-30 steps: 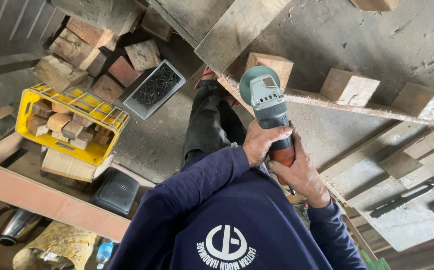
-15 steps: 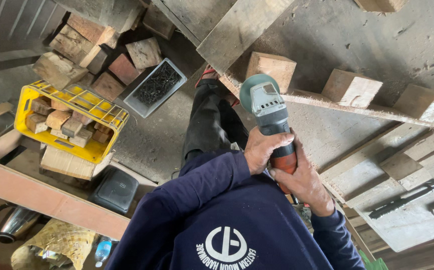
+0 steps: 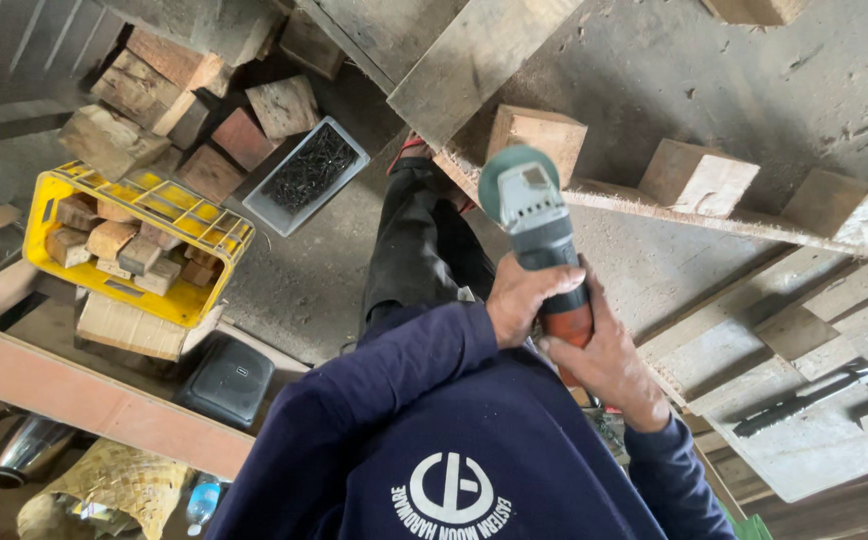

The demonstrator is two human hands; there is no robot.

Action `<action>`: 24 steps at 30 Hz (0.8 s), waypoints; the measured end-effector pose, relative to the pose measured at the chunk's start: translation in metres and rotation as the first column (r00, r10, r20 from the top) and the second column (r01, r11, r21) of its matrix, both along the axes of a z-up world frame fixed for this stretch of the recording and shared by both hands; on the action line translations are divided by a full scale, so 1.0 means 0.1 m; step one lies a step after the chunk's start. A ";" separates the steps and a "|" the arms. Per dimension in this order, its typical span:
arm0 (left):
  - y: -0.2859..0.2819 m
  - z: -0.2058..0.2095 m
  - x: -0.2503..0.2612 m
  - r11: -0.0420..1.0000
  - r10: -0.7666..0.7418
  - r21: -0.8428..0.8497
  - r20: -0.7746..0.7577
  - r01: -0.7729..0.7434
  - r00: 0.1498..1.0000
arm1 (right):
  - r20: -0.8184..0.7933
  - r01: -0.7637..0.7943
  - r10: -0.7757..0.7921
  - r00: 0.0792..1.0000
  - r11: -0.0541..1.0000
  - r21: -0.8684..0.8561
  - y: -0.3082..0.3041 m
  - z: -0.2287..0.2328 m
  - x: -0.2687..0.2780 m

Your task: The person uses a handheld power sander to smooth the edges and surfaces of several wooden blocks and structural pieces of a pallet-like object.

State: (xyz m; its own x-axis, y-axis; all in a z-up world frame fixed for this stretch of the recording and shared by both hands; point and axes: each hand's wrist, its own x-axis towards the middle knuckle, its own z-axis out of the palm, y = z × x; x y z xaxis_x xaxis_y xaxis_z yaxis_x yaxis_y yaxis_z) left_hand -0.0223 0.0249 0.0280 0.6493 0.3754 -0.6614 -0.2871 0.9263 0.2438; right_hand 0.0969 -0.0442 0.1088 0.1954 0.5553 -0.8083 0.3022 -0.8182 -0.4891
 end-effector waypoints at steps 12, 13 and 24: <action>-0.08 0.19 -0.06 1.000 0.004 -0.019 -0.085 -0.005 0.996 | -0.081 -0.021 0.018 0.997 0.999 -0.036 -0.09 0.06 0.03; -0.08 0.19 -0.07 1.000 -0.012 -0.021 -0.094 0.010 0.996 | -0.122 0.000 -0.005 0.992 0.999 -0.040 -0.11 0.05 0.01; -0.13 0.24 -0.11 1.000 -0.004 0.006 -0.098 0.005 0.995 | -0.112 -0.058 0.073 0.991 0.990 0.127 -0.19 0.05 0.03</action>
State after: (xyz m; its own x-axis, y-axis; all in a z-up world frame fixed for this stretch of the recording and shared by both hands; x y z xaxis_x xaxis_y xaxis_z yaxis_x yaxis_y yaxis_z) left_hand -0.0335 0.0121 0.0522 0.5832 0.3768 -0.7197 -0.2572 0.9260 0.2764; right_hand 0.0996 -0.0629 0.1141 0.0640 0.6607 -0.7479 0.2883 -0.7297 -0.6200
